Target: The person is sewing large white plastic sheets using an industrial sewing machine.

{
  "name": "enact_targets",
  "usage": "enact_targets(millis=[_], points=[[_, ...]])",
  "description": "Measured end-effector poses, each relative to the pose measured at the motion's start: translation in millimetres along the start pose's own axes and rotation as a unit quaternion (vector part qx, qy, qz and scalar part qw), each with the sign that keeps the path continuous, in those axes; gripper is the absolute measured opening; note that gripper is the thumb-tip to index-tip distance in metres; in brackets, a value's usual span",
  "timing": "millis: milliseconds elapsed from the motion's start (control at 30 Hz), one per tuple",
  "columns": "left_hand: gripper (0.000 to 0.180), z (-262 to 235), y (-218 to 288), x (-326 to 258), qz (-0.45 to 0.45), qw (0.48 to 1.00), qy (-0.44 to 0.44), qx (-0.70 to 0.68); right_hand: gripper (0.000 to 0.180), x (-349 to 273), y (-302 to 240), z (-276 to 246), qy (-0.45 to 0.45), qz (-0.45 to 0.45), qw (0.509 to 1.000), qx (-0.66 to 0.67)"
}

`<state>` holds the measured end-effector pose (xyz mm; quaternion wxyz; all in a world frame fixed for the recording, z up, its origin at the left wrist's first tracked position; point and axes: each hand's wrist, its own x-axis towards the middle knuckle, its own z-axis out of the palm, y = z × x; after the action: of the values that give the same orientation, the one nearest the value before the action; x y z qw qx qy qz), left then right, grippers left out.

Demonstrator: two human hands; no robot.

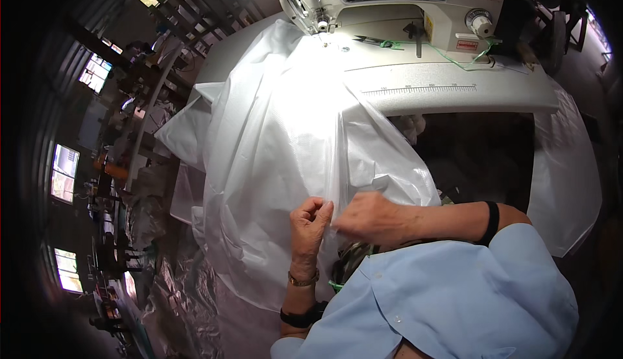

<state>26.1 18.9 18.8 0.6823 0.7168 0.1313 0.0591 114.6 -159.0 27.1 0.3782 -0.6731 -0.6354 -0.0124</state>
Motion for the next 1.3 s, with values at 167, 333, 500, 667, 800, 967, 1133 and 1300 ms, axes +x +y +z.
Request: enact_targets(millis=[167, 333, 500, 667, 800, 967, 1133, 1300], points=[[0.012, -2, 1, -9, -0.002, 0.999, 0.021, -0.041, 0.036, -39, 38, -46, 0.232, 0.158, 0.926, -0.254], [0.01, 1, 30, -9, -0.013, 0.993, 0.02, -0.116, 0.023, -91, 70, -46, 0.177, 0.357, 0.904, -0.154], [0.011, -1, 39, -8, 0.029, 0.997, 0.027, -0.065, 0.021, -54, 25, -70, 0.03, 0.299, 0.949, 0.096], [0.005, 11, 53, -8, 0.074, 0.996, -0.007, 0.049, 0.018, 3, -10, -65, -0.043, 0.245, 0.933, 0.259], [0.007, 12, 47, -9, 0.116, 0.987, -0.005, 0.11, 0.015, 13, -25, -39, -0.102, 0.231, 0.911, 0.328], [0.008, 9, 40, -12, 0.091, 0.993, -0.016, 0.076, 0.019, 18, -34, -32, -0.158, 0.209, 0.947, 0.186], [0.009, 3, 40, -12, 0.072, 0.994, -0.029, 0.073, 0.028, 27, -36, -29, -0.158, 0.173, 0.964, 0.127], [0.01, 0, 39, -12, 0.049, 0.996, -0.01, 0.072, 0.027, 27, -33, -19, -0.182, 0.146, 0.971, 0.05]])
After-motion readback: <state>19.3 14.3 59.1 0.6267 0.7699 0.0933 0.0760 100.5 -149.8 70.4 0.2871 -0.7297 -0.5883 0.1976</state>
